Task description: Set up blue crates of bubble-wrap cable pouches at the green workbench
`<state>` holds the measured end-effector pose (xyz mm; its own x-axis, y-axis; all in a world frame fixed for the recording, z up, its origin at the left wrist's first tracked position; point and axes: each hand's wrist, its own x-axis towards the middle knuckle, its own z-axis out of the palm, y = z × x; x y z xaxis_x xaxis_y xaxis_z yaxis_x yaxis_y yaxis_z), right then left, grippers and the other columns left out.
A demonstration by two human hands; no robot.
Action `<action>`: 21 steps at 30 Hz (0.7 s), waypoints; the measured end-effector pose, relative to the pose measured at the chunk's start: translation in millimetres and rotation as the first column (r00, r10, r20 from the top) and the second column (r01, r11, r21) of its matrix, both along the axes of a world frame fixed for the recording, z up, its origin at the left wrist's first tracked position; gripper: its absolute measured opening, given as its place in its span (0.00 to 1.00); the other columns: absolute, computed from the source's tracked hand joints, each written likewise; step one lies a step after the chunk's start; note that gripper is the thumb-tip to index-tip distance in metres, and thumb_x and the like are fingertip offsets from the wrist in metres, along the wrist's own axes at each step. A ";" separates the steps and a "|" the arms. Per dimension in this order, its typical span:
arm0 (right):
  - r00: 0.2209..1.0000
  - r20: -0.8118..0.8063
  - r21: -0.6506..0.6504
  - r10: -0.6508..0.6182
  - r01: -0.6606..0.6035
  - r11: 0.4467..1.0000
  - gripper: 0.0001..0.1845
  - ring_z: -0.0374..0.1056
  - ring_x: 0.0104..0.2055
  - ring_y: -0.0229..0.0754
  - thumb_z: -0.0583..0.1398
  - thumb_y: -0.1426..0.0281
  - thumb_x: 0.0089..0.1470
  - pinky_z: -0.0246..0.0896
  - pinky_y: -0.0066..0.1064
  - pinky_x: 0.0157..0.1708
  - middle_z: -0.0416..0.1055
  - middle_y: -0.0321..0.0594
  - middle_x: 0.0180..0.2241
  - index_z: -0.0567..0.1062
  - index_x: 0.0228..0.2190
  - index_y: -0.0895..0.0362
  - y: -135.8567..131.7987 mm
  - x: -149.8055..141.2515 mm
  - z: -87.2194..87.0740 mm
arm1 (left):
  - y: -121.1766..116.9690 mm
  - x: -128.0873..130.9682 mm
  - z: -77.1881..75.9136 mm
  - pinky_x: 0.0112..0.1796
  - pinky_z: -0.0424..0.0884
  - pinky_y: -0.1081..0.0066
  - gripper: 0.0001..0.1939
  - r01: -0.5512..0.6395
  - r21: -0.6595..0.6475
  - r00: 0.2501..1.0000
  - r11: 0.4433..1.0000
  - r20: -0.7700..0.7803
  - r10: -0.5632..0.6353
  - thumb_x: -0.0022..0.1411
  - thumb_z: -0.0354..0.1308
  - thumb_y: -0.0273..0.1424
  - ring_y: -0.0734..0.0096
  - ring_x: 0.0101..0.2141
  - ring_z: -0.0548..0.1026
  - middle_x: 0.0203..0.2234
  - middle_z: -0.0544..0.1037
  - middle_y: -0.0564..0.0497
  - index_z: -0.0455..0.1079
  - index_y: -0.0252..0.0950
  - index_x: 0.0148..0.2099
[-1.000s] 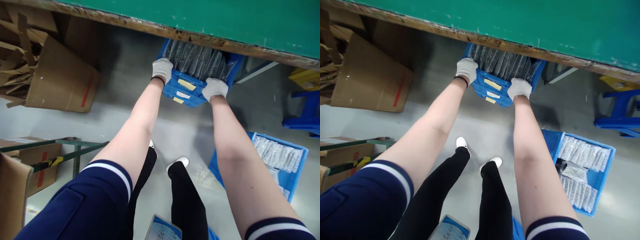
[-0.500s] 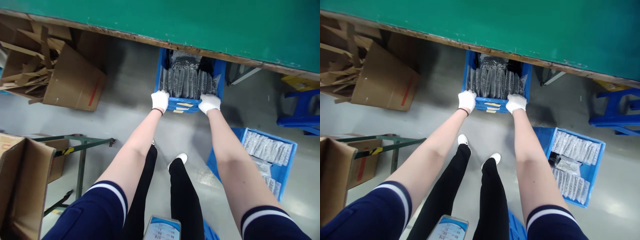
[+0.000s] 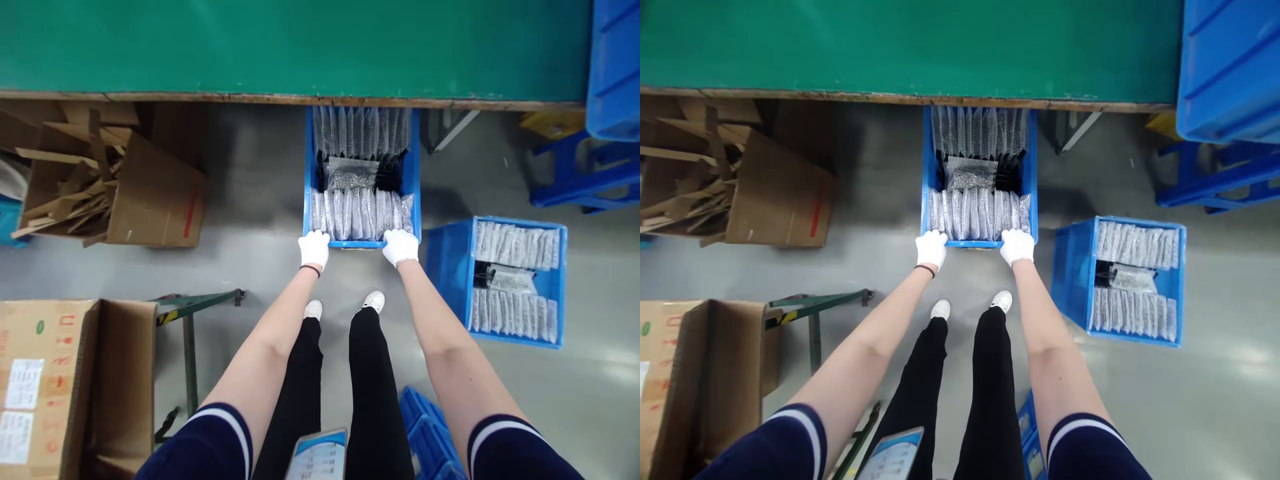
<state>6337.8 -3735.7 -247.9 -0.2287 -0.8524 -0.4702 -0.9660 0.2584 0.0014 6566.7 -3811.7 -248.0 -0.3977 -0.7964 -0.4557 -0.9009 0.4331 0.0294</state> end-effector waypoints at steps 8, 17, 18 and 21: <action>0.982 0.074 0.101 -0.175 0.167 0.981 0.17 0.67 0.47 0.51 0.50 0.75 0.57 0.59 0.38 0.41 0.72 0.54 0.43 0.74 0.43 0.60 88.2 69.8 15.5 | 55.2 50.6 7.3 0.36 0.61 0.59 0.15 0.161 0.067 0.986 0.985 0.028 -0.163 0.61 0.44 0.21 0.50 0.44 0.68 0.41 0.71 0.37 0.71 0.33 0.44; 0.958 0.125 0.087 -0.257 0.248 0.965 0.16 0.66 0.48 0.50 0.49 0.76 0.58 0.58 0.39 0.44 0.71 0.53 0.44 0.72 0.43 0.60 184.3 130.5 13.9 | 131.8 100.2 -0.1 0.32 0.57 0.63 0.15 0.203 0.017 0.972 0.979 0.113 -0.204 0.58 0.47 0.22 0.53 0.42 0.68 0.39 0.70 0.39 0.71 0.35 0.43; 0.957 0.133 0.085 -0.259 0.249 0.965 0.16 0.66 0.48 0.49 0.49 0.76 0.58 0.58 0.39 0.44 0.71 0.52 0.44 0.72 0.43 0.60 196.0 137.5 14.6 | 142.3 106.6 0.2 0.32 0.56 0.63 0.15 0.202 0.018 0.971 0.979 0.124 -0.202 0.58 0.47 0.22 0.53 0.42 0.68 0.38 0.70 0.40 0.71 0.35 0.43; 0.953 0.163 0.101 -0.255 0.241 0.965 0.15 0.66 0.47 0.49 0.50 0.76 0.57 0.58 0.38 0.43 0.71 0.51 0.43 0.72 0.42 0.59 232.4 159.2 17.7 | 176.0 128.1 2.9 0.32 0.55 0.64 0.14 0.204 0.033 0.968 0.978 0.143 -0.207 0.58 0.47 0.23 0.55 0.41 0.68 0.38 0.70 0.41 0.71 0.34 0.43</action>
